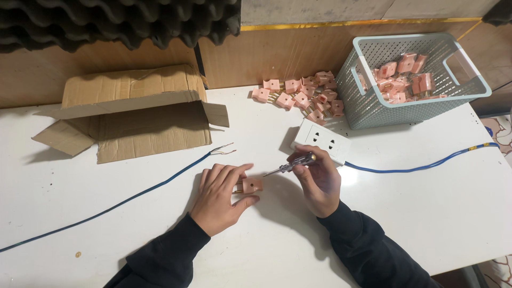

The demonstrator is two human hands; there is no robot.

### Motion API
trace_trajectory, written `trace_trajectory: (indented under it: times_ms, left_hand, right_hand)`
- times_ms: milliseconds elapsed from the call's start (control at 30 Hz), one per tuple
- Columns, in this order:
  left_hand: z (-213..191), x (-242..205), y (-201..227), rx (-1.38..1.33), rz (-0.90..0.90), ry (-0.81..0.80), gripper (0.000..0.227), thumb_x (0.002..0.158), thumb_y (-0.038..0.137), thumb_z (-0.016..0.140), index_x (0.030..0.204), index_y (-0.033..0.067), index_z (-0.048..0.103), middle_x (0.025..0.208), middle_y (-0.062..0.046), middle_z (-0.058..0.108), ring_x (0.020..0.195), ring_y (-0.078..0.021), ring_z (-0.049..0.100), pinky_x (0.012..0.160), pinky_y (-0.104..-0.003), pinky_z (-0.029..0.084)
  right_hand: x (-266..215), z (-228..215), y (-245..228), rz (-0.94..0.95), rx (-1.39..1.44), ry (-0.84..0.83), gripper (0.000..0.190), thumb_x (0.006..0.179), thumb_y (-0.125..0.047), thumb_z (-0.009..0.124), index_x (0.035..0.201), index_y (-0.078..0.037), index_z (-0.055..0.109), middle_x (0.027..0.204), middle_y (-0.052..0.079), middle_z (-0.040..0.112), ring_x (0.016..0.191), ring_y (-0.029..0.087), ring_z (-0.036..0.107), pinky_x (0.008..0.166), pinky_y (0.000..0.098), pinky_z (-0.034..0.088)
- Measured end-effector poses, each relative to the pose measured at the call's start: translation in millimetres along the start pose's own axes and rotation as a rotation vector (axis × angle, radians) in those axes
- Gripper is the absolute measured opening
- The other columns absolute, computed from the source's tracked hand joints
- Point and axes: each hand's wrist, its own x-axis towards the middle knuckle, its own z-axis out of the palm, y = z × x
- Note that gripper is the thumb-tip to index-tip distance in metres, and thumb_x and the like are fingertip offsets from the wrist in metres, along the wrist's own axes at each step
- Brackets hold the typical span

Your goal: The person assembles a pink electrical plug by inserting copper wires into its terminals and tightening them with a screwdriver. They repeat this process for multiple plugs, handling the components and tools on a white table.

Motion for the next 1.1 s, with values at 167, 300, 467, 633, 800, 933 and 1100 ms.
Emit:
trace_trajectory:
  times_ms: [167,300,467,633,800,933,1100]
  left_hand:
    - [-1,0,-5,-0.038,0.063,-0.094,0.054,0.102,0.047,0.085,0.144,0.0177,0.07,0.112,-0.001,0.067,0.116,-0.0246,0.056,0.101,-0.047,0.042]
    - [2,1,-8,-0.04,0.103,-0.068,0.044,0.101,0.045,0.086,0.136,0.021,0.073,0.11,0.002,0.064,0.114,-0.0227,0.056,0.099,-0.046,0.043]
    - [3,0,-9,-0.043,0.12,-0.042,0.042,0.101,0.046,0.087,0.132,0.0218,0.074,0.108,0.002,0.064,0.112,-0.0221,0.056,0.098,-0.045,0.044]
    - [2,0,-7,-0.05,0.132,-0.04,0.042,0.103,0.049,0.084,0.132,0.0216,0.073,0.108,0.002,0.064,0.112,-0.0218,0.056,0.098,-0.046,0.043]
    - [1,0,-5,-0.074,0.14,-0.02,0.04,0.103,0.05,0.085,0.13,0.0214,0.074,0.106,0.002,0.064,0.112,-0.0228,0.058,0.098,-0.047,0.044]
    - [3,0,-6,-0.078,0.139,-0.002,0.041,0.103,0.05,0.085,0.129,0.0214,0.074,0.106,0.001,0.064,0.113,-0.0232,0.058,0.098,-0.047,0.045]
    - [5,1,-6,-0.089,0.117,-0.011,0.039,0.102,0.052,0.085,0.122,0.0197,0.076,0.105,0.002,0.064,0.113,-0.022,0.06,0.096,-0.046,0.045]
  right_hand:
    - [-7,1,19,-0.073,0.008,-0.052,0.031,0.102,-0.001,0.078,0.129,0.009,0.067,0.106,0.019,0.076,0.102,0.029,0.082,0.09,0.0451,0.069]
    - [-8,6,16,-0.082,0.023,-0.109,0.03,0.102,-0.003,0.08,0.127,0.009,0.068,0.103,0.017,0.075,0.1,0.029,0.083,0.09,0.0448,0.069]
    - [-10,8,12,-0.069,0.01,-0.159,0.031,0.1,-0.002,0.081,0.125,0.008,0.068,0.101,0.017,0.076,0.1,0.031,0.085,0.09,0.0466,0.069]
    - [-7,14,4,-0.082,-0.004,-0.194,0.033,0.098,0.0,0.082,0.126,0.009,0.067,0.102,0.019,0.077,0.101,0.034,0.086,0.092,0.0486,0.07]
    - [-5,19,-1,-0.146,-0.052,-0.18,0.035,0.099,0.001,0.08,0.13,0.011,0.068,0.1,0.019,0.076,0.097,0.035,0.087,0.089,0.0491,0.071]
    - [-5,20,2,-0.156,-0.058,-0.187,0.037,0.098,0.001,0.08,0.132,0.01,0.068,0.1,0.018,0.076,0.097,0.034,0.088,0.087,0.0491,0.072]
    - [-1,29,2,-0.272,-0.049,-0.143,0.042,0.098,0.01,0.079,0.137,0.009,0.063,0.1,0.017,0.072,0.096,0.035,0.087,0.087,0.0496,0.072]
